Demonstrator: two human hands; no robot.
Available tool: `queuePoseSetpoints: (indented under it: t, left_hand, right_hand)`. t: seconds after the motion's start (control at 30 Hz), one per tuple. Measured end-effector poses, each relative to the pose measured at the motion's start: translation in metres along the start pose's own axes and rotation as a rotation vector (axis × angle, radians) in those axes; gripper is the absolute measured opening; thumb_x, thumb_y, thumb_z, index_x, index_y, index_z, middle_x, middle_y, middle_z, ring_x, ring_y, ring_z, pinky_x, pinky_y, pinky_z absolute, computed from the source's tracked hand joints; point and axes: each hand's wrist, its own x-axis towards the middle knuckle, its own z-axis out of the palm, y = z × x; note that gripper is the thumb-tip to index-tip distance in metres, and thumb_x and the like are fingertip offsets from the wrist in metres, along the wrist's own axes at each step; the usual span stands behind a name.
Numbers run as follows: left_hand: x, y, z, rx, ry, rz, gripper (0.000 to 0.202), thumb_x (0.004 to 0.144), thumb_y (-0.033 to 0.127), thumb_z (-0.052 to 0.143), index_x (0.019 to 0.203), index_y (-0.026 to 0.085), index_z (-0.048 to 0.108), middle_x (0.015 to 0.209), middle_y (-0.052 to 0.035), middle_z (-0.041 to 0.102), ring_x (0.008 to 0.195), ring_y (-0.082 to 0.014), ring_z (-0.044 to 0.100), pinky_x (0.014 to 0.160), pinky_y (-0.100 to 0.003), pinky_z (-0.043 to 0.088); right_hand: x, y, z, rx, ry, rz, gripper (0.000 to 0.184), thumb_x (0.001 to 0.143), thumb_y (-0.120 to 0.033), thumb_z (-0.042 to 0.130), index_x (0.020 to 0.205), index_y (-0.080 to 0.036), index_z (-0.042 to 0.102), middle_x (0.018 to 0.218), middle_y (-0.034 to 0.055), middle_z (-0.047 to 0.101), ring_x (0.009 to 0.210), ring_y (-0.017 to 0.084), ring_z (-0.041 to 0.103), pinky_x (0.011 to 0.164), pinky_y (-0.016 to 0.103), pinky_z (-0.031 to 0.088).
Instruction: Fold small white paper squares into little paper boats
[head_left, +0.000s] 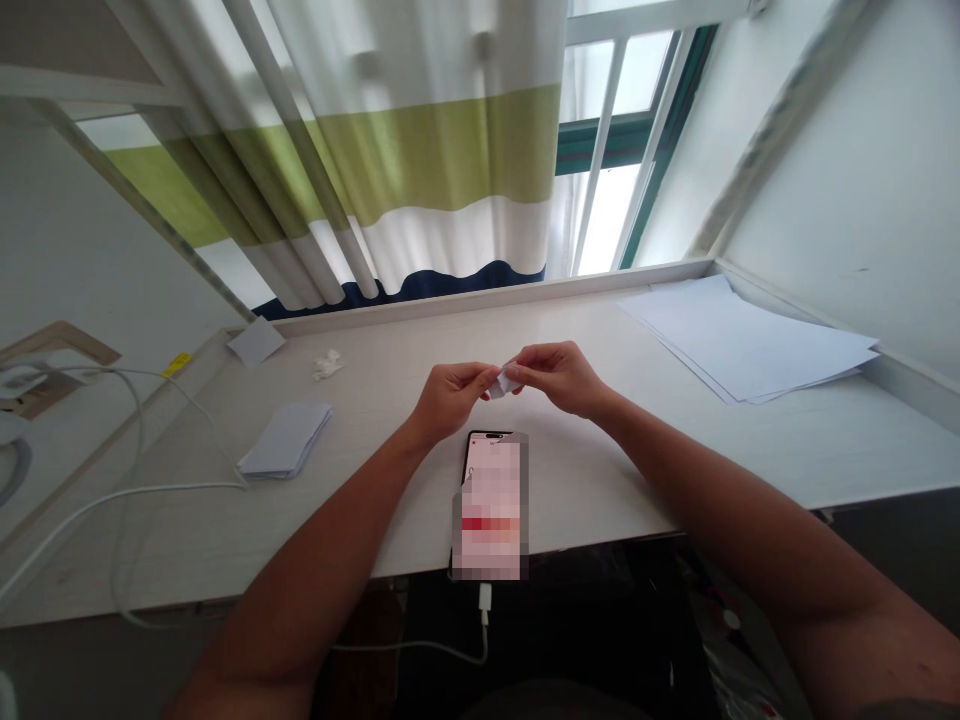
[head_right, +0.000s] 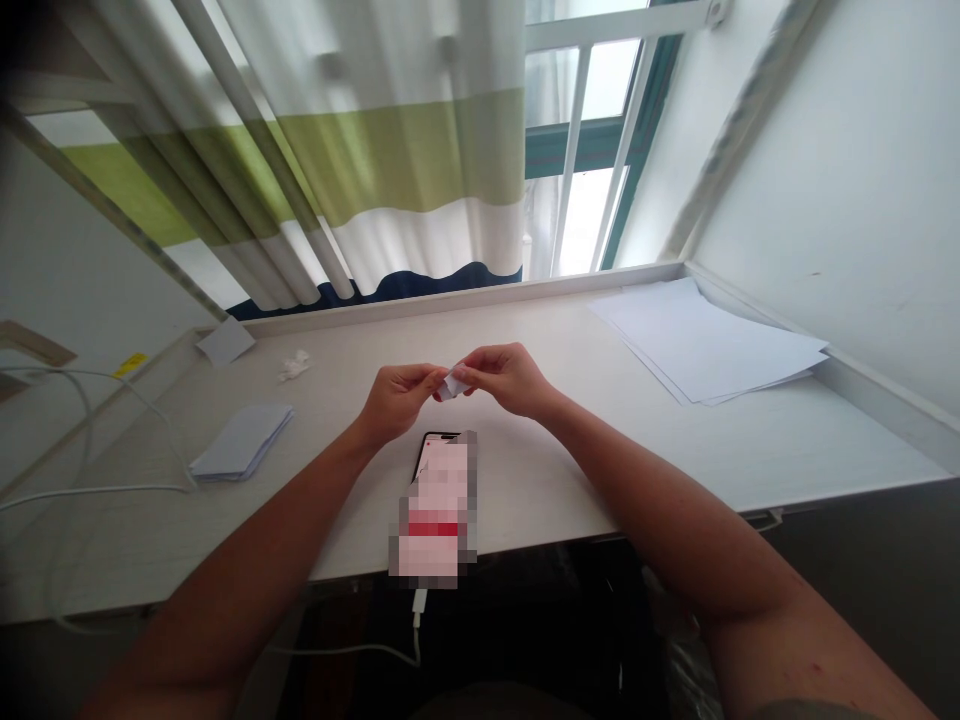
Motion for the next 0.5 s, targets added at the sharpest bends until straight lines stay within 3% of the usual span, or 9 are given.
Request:
queuePoseSetpoints:
  t: [0.17,0.37,0.5]
  left_hand:
    - [0.0006,-0.0001,-0.0021,0.026,-0.031,-0.027,0.040,0.091,0.057,0.078,0.084,0.019,0.085,0.077,-0.0081,0.079,0.071,-0.0194,0.071,0.071,-0.034,0.058]
    - [0.0024,-0.0044,-0.0033,-0.042,-0.037,-0.086,0.039,0.077,0.055,0.092,0.084,0.017,0.085,0.083,-0.0088,0.082,0.071,-0.0185,0.072,0.066,-0.032,0.060]
    - [0.0019,-0.0049,-0.0009,-0.034,-0.009,-0.100,0.039,0.074,0.054,0.094,0.083,0.017,0.085,0.081,-0.0075,0.081,0.070,-0.0174,0.072,0.063,-0.029,0.059]
  right_hand:
    - [0.0000,-0.0003,-0.0011,0.013,-0.028,-0.005,0.036,0.084,-0.052,0.090,0.089,-0.017,0.084,0.084,0.0070,0.082,0.077,0.019,0.076,0.074,0.037,0.066]
    - [0.0003,0.0028,-0.0017,0.007,-0.034,-0.014,0.035,0.082,-0.049,0.093,0.091,-0.016,0.083,0.087,0.0075,0.083,0.081,0.021,0.079,0.077,0.038,0.067]
    - [0.0007,0.0038,-0.0021,0.037,-0.047,0.004,0.034,0.079,-0.046,0.095,0.089,-0.017,0.082,0.087,0.0068,0.083,0.081,0.021,0.080,0.077,0.037,0.067]
